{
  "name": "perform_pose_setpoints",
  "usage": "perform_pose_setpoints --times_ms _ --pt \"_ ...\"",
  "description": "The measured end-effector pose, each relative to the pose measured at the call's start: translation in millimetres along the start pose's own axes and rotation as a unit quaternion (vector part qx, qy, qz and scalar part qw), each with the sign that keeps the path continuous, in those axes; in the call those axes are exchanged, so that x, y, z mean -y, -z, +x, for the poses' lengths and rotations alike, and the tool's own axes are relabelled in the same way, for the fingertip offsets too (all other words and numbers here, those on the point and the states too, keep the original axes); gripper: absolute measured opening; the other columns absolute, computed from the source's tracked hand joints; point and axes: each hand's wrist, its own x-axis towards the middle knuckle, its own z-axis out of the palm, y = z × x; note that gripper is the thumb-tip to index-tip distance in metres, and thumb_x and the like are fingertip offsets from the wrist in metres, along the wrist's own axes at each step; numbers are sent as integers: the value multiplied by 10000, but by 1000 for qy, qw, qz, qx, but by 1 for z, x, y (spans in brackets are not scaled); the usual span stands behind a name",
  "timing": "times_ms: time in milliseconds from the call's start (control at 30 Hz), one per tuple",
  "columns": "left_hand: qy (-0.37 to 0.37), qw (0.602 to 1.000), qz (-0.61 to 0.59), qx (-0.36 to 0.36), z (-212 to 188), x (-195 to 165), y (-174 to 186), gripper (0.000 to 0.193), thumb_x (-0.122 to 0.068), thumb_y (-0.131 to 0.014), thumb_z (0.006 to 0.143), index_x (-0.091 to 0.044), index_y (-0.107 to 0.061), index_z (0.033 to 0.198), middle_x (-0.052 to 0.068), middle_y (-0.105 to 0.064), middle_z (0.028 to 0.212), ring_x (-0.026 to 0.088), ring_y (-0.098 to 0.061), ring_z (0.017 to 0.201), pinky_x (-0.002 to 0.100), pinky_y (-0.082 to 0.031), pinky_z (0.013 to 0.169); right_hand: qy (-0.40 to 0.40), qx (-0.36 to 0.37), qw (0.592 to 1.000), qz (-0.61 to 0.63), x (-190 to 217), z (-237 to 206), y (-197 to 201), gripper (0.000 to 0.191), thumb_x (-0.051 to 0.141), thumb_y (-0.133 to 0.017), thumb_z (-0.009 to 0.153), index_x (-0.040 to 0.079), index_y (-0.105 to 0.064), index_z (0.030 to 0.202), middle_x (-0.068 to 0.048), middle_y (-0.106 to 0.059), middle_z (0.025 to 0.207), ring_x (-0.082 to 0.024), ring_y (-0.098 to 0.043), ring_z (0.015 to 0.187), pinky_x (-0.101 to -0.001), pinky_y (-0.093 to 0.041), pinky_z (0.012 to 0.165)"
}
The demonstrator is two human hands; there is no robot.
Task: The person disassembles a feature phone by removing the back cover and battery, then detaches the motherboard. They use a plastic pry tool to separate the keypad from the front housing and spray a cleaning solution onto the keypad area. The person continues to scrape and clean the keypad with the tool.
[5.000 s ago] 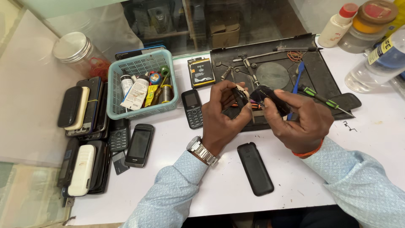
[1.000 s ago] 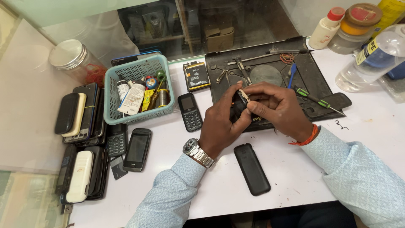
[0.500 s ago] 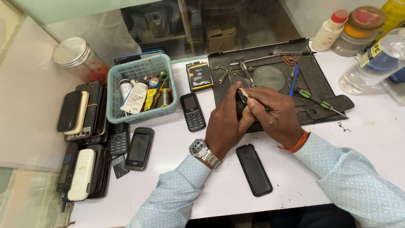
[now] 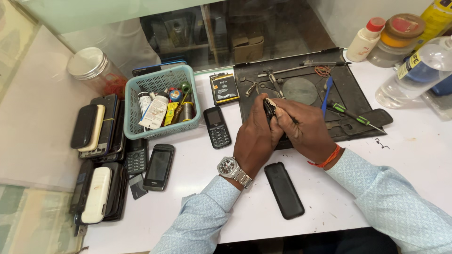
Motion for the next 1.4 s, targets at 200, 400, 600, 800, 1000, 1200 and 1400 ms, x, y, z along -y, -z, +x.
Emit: perform_pose_setpoints --times_ms 200,400,600,800,1000,1200,1400 --pt "9 1000 19 -1 5 -1 0 578 -236 -527 1063 88 -318 1493 297 -668 1192 411 -735 952 449 -632 759 -71 35 996 35 -1 4 1 481 332 -498 1062 -23 -600 1370 -178 -730 1183 -254 -736 1027 -326 -570 864" --pt "17 1000 16 -4 4 -2 -2 553 -236 -516 1071 79 -333 1486 291 -670 1194 418 -731 963 452 -630 771 -26 20 999 -5 -8 5 0 455 337 -479 1089 -22 -617 1332 -190 -712 1231 -298 -723 1094 -358 -560 940" --pt "3 1000 21 -7 1 -2 2 569 -250 -522 1068 81 -330 1489 313 -648 1266 430 -720 1020 443 -629 806 -34 15 999 3 -9 0 -4 459 338 -482 1073 -38 -616 1300 -190 -695 1241 -312 -704 1119 -369 -542 961" --pt "54 998 -18 32 -4 -6 8 573 -291 -558 1046 37 -372 1477 282 -670 1235 414 -732 1014 439 -631 799 -33 17 999 39 -12 -2 -4 396 283 -547 1029 -42 -636 1237 -167 -681 1143 -285 -692 1000 -349 -553 884" --pt "31 998 -50 36 -12 -6 11 607 -325 -567 1065 51 -350 1489 281 -654 1303 403 -727 1082 444 -630 865 -39 30 999 8 -13 -10 -3 363 243 -555 1020 -22 -642 1253 -140 -698 1145 -243 -703 971 -331 -572 837" --pt "37 997 -72 20 -17 -11 12 612 -367 -529 1108 59 -340 1505 265 -632 1392 410 -719 1184 440 -630 956 -42 45 998 33 -12 -16 1 413 236 -595 989 -15 -616 1316 -154 -691 1201 -257 -695 1034 -347 -563 884" --pt "177 955 -238 13 -15 -17 16 567 -305 -525 1040 56 -410 1462 236 -662 1400 332 -750 1153 397 -622 961 -89 92 989 76 -11 -15 8 434 189 -596 970 -13 -599 1355 -162 -667 1294 -247 -703 1146 -354 -572 949"
